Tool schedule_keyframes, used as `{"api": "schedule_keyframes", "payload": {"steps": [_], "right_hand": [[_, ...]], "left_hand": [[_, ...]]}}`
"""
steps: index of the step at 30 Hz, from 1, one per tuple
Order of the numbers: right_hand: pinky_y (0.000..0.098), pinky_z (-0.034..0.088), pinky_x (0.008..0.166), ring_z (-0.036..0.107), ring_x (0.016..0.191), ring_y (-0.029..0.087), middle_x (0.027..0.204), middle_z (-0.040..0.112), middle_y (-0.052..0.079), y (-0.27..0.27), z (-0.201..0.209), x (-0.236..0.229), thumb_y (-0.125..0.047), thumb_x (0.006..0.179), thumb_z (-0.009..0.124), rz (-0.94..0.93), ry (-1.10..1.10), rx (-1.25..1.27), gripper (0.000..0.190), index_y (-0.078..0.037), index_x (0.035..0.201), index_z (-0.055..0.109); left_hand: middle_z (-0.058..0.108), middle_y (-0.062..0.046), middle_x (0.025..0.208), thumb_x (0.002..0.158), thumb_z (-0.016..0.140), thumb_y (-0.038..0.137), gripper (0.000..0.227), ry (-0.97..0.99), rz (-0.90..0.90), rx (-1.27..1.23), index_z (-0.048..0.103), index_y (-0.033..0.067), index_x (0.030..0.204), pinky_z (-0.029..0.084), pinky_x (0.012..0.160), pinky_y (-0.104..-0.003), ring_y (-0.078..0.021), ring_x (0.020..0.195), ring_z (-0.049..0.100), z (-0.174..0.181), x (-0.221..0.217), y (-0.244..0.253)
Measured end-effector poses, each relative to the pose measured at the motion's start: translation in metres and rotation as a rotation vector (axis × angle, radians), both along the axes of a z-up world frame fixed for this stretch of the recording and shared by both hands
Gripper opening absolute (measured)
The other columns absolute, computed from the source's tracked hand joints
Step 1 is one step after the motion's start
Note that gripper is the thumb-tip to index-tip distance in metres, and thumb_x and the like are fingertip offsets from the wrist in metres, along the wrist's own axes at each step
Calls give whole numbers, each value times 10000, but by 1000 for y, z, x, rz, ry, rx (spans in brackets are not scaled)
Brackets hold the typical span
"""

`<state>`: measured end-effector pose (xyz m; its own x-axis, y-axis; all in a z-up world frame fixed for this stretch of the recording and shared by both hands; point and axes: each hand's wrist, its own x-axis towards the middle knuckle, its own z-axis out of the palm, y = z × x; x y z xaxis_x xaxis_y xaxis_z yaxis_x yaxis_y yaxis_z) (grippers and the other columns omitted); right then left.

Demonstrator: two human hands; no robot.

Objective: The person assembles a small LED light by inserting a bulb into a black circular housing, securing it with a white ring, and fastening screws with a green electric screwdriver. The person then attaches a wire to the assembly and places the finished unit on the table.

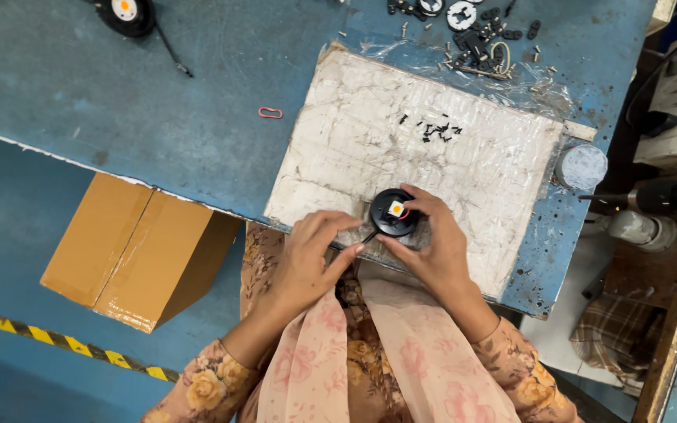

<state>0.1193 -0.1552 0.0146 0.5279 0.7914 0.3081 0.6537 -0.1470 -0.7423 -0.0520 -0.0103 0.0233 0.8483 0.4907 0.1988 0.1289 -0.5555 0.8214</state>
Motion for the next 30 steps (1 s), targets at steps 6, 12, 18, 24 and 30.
{"api": "schedule_keyframes", "payload": {"steps": [6,12,18,24,30], "right_hand": [[410,534,1080,635,1297,336,1388,617,228,-9,22,-12,-161,714,949,86,-87,175,672,-56,1219,519],[401,546,1080,637,1290,339,1381,604,274,-22,34,-23,-147,714,947,117,-69,226,694,-49,1232,496],[400,558,1049,661,1256,340,1371,623,253,-28,29,-25,-178,707,952,85,-146,197,672,-53,1203,516],[406,560,1033,661,1244,360,1368,621,253,-25,27,-24,-190,712,953,95,-187,178,657,-54,1196,529],[411,558,1034,664,1240,361,1364,628,244,-23,21,-23,-201,704,958,90,-154,164,646,-51,1184,552]], "left_hand": [[690,-133,1146,955,729,175,270,-124,-55,-152,654,17,1161,528,937,-373,-286,1072,674,-12,-3,-12],[643,-105,938,885,666,-14,101,-208,-101,-526,595,-33,954,496,765,-284,-193,835,619,-28,9,-28],[513,-70,956,925,563,-82,70,-295,-101,-645,541,-31,967,441,807,-257,-146,889,526,-45,10,-48],[549,-77,1001,938,541,-72,147,-259,-115,-665,586,-31,1072,449,876,-257,-160,959,554,-45,8,-46],[570,-84,992,992,574,40,108,-154,-92,-622,598,-23,1076,460,871,-271,-173,944,564,-44,6,-42]]}}
